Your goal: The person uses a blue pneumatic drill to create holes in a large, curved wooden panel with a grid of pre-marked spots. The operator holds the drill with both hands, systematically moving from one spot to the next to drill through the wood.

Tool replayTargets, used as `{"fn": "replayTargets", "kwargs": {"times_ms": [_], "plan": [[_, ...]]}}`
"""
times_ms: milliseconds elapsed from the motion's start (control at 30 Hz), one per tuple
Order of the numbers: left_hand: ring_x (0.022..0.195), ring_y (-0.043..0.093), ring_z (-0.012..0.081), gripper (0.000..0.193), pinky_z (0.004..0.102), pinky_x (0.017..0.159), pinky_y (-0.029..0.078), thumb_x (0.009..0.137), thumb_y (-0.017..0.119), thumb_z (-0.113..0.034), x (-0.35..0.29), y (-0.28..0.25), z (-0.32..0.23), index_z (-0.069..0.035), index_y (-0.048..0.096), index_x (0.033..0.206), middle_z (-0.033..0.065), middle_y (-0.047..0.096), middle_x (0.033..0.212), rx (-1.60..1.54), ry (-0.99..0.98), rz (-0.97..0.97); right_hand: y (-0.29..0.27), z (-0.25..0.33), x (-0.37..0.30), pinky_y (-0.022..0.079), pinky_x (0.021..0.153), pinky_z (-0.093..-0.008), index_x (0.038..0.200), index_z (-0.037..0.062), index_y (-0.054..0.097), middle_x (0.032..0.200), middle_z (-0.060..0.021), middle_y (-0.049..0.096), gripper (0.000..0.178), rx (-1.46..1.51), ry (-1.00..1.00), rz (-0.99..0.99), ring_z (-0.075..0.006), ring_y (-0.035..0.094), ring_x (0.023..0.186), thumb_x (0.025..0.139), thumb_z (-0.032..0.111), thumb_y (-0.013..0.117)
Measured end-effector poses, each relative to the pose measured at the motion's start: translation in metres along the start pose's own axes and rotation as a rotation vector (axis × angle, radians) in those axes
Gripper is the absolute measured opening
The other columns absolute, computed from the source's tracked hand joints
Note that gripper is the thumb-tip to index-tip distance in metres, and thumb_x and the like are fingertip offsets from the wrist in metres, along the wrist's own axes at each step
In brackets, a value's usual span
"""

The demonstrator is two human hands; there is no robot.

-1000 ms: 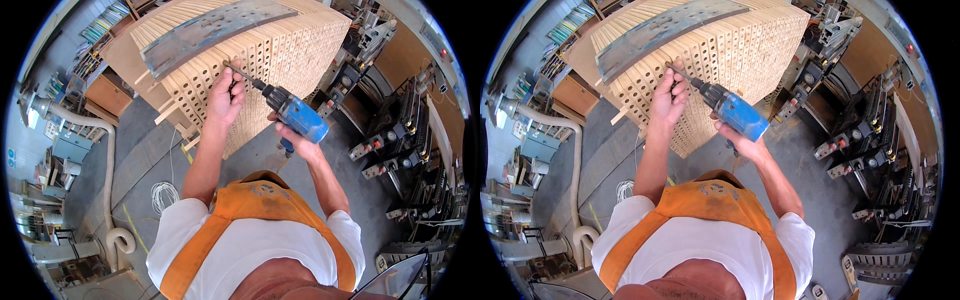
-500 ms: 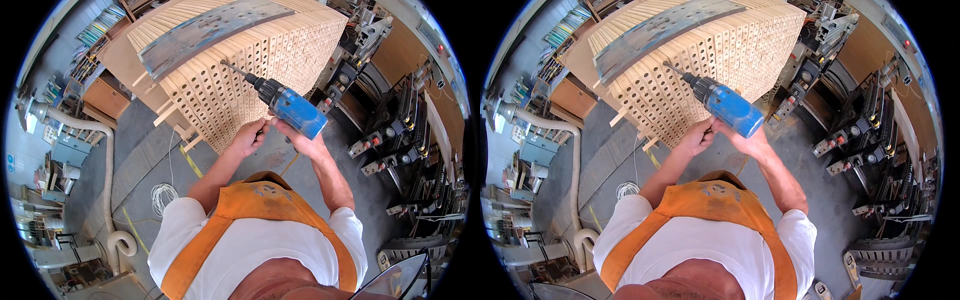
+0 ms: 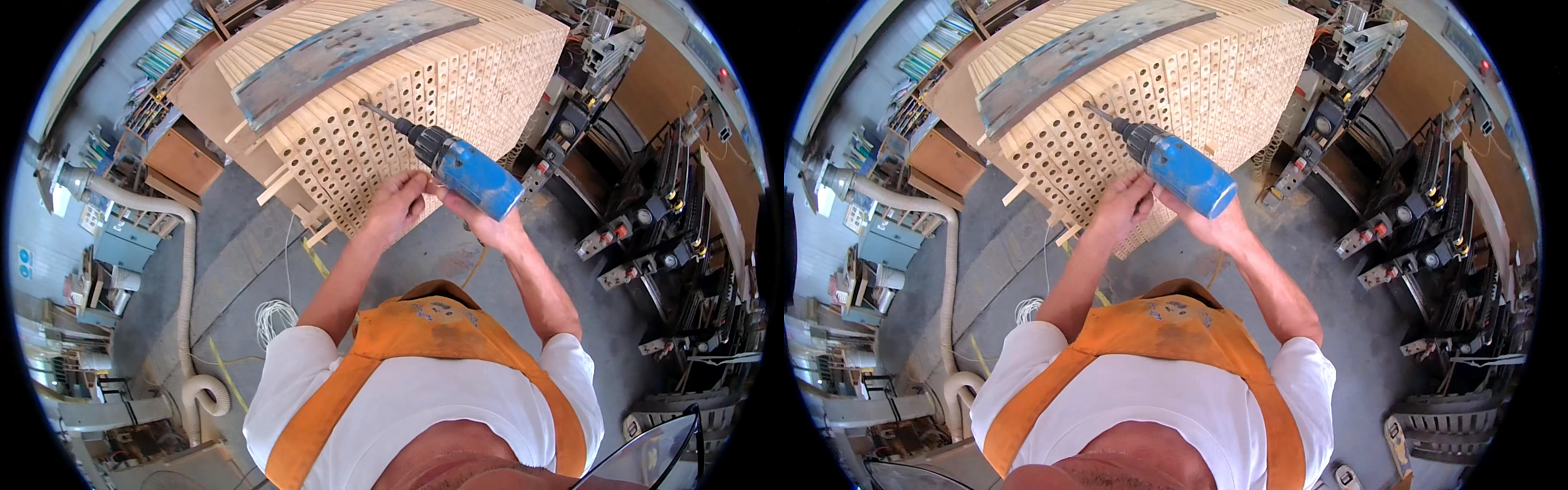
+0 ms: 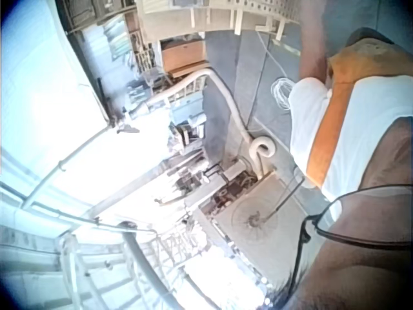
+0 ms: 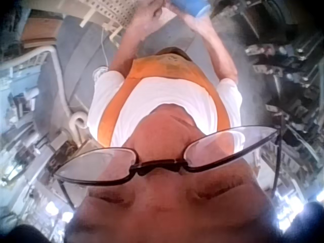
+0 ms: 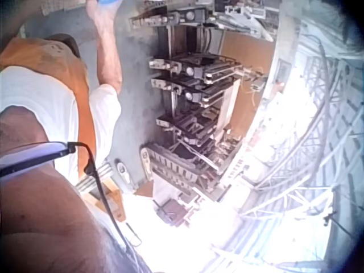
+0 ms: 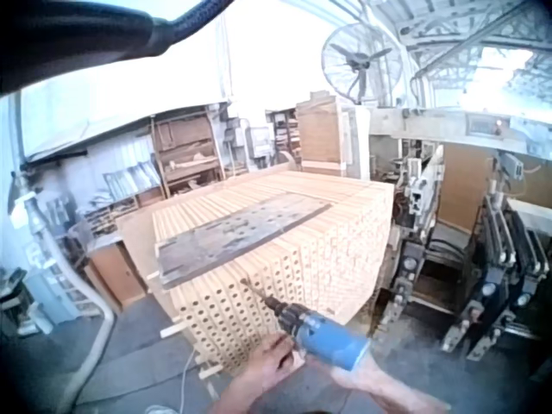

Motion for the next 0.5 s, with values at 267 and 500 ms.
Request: {"fn": "replayTargets", "kwargs": {"times_ms": [267,500], "plan": [[0.049,0.038,0.0037,0.020,0.0189,0.040,0.028,0.099,0.046,-0.015,0.026,-0.014,-0.084,0.000,0.058,0.106,-0.0001,0.055,0.076,-0.056,0.358,-0.348,-0.005,0.001,-0.006,0.052,0.077,-0.0324,0.112,0.0044,0.063,0.096,-0.0119,0.067,0.035,0.030,-0.044,0.010,-0.0198,0.066,0.087,0.081,0.019,0.073],[0.052,0.039,0.0035,0.026,0.0169,0.040,0.029,0.098,0.053,-0.026,0.023,-0.018,-0.072,-0.002,0.060,0.103,-0.0017,0.054,0.078,-0.499,0.247,-0.110,-0.028,-0.031,-0.033,0.054,0.074,-0.0326,0.110,0.0035,0.064,0.099,-0.0092,0.069,0.034,0.320,-0.024,-0.001,-0.0187,0.066,0.085,0.080,0.014,0.075]]}}
Point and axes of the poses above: each hand's wrist, its own x-axis towards the middle knuckle, its own y-axis out of the palm, z = x × y, the point moved 5 cm from there along x, towards the middle knuckle
